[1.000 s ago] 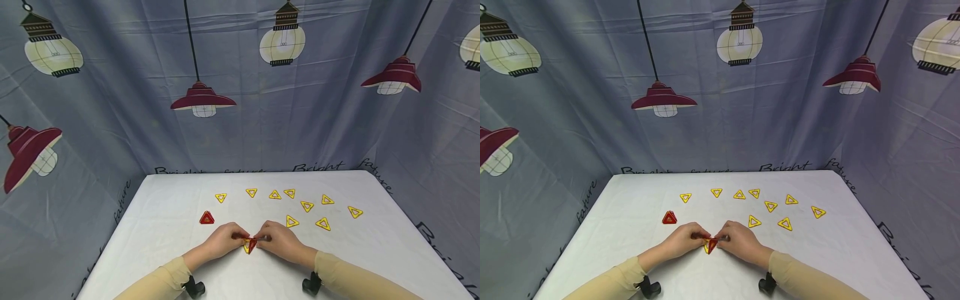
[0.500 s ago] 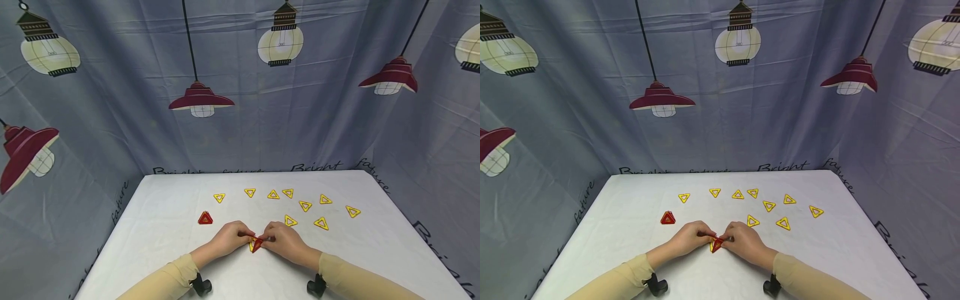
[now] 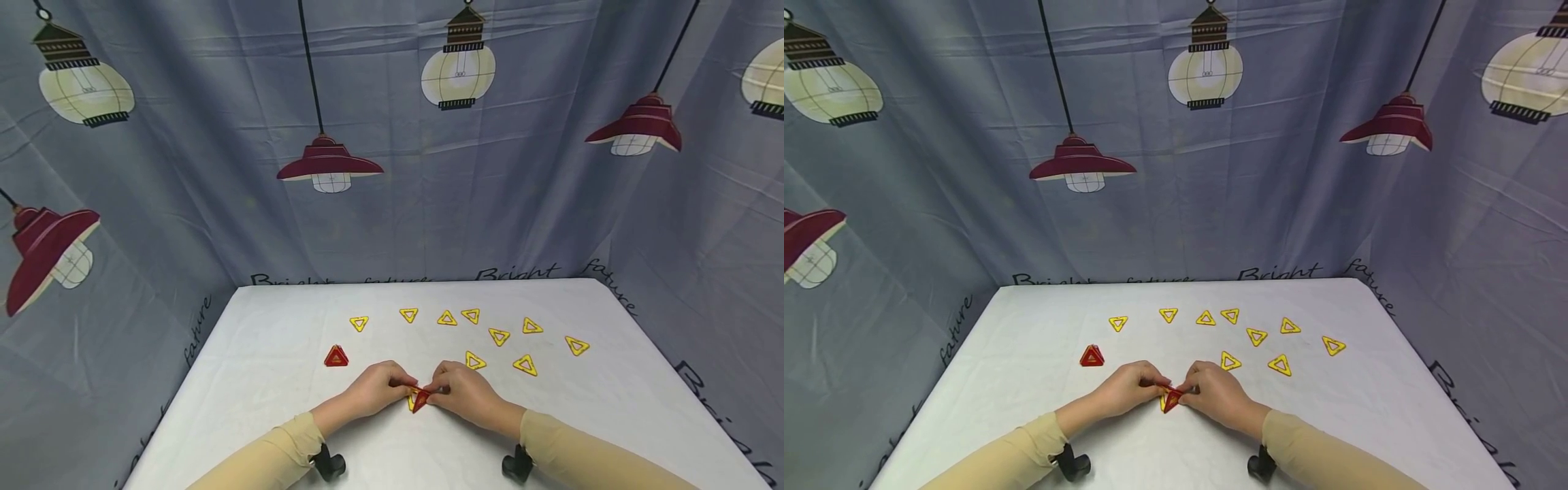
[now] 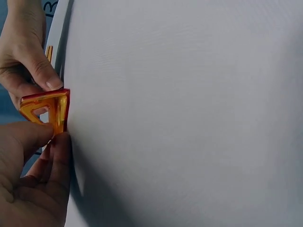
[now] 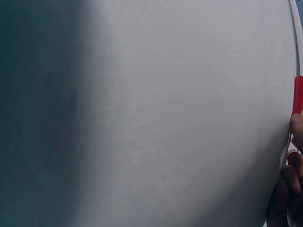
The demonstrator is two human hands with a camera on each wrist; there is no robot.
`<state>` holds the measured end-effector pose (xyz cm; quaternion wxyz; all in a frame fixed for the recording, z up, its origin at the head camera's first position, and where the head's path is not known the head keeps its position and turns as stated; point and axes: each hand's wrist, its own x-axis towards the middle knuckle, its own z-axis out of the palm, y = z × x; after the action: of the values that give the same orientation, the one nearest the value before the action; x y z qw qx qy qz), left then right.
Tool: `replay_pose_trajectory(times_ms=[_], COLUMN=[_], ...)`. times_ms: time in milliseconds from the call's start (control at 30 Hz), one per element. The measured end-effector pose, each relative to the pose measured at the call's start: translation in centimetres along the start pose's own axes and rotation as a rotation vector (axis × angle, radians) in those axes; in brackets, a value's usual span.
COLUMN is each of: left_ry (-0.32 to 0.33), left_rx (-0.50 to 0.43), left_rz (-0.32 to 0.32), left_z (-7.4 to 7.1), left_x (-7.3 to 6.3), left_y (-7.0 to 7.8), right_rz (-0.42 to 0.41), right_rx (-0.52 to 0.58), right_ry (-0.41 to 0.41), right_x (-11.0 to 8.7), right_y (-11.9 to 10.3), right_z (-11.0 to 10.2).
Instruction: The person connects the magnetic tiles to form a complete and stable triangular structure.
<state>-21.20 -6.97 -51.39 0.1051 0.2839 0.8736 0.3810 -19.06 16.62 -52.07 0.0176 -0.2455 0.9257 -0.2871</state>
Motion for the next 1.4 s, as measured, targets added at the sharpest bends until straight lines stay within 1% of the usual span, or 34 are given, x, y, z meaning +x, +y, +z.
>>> replay_pose_trajectory(times_ms=[100, 200, 267, 433, 500, 567, 667, 767, 867, 933, 1033, 1133, 1200, 1300, 1400], left_ry=[-0.014, 0.005, 0.039, 0.117, 0.126, 0.112, 0.053, -0.02, -0.072, -0.095, -0.111, -0.125, -0.132, -0.161, -0.202], left_rx=[0.056, 0.15, 0.251, 0.575, 0.672, 0.723, 0.756, 0.773, 0.792, 0.802, 0.792, 0.782, 0.764, 0.774, 0.809], left_rz=[-0.001, 0.004, 0.012, 0.018, -0.002, -0.044, -0.14, -0.261, -0.371, -0.424, -0.472, -0.495, -0.493, -0.446, -0.363], left_z=[-0.7, -1.6, -2.3, -3.8, -4.3, -4.6, -4.9, -5.2, -5.6, -5.9, -6.3, -6.4, -6.4, -6.2, -5.8], left_x=[0.0, 0.3, 0.7, 2.0, 2.5, 3.0, 3.5, 3.7, 4.0, 4.1, 4.2, 4.3, 4.2, 4.2, 4.1], left_y=[0.3, 0.6, 0.7, 0.5, 0.2, 0.1, -0.1, 0.0, 0.0, 0.0, -0.2, -0.5, -0.7, -1.0, -0.9], right_rz=[-0.003, -0.003, 0.002, 0.015, 0.022, 0.03, 0.039, 0.039, 0.037, 0.037, 0.04, 0.042, 0.042, 0.042, 0.05], right_rx=[-0.009, -0.033, -0.043, -0.039, -0.032, -0.027, -0.021, -0.02, -0.018, -0.017, -0.016, -0.014, -0.015, -0.018, -0.022], right_ry=[-0.001, 0.0, -0.002, -0.005, -0.009, -0.015, -0.017, -0.015, -0.014, -0.015, -0.014, -0.014, -0.013, -0.012, -0.013], right_x=[0.0, 0.1, 0.1, 0.1, 0.0, -0.1, -0.2, -0.2, -0.2, -0.2, -0.1, -0.1, -0.1, -0.1, -0.1], right_y=[0.0, 0.0, 0.0, 0.1, 0.1, 0.1, 0.1, 0.0, 0.0, 0.0, 0.1, 0.1, 0.1, 0.0, 0.0], right_z=[0.0, 0.1, 0.1, 0.2, 0.2, 0.2, 0.1, 0.1, 0.1, 0.1, 0.2, 0.3, 0.2, 0.2, 0.2])
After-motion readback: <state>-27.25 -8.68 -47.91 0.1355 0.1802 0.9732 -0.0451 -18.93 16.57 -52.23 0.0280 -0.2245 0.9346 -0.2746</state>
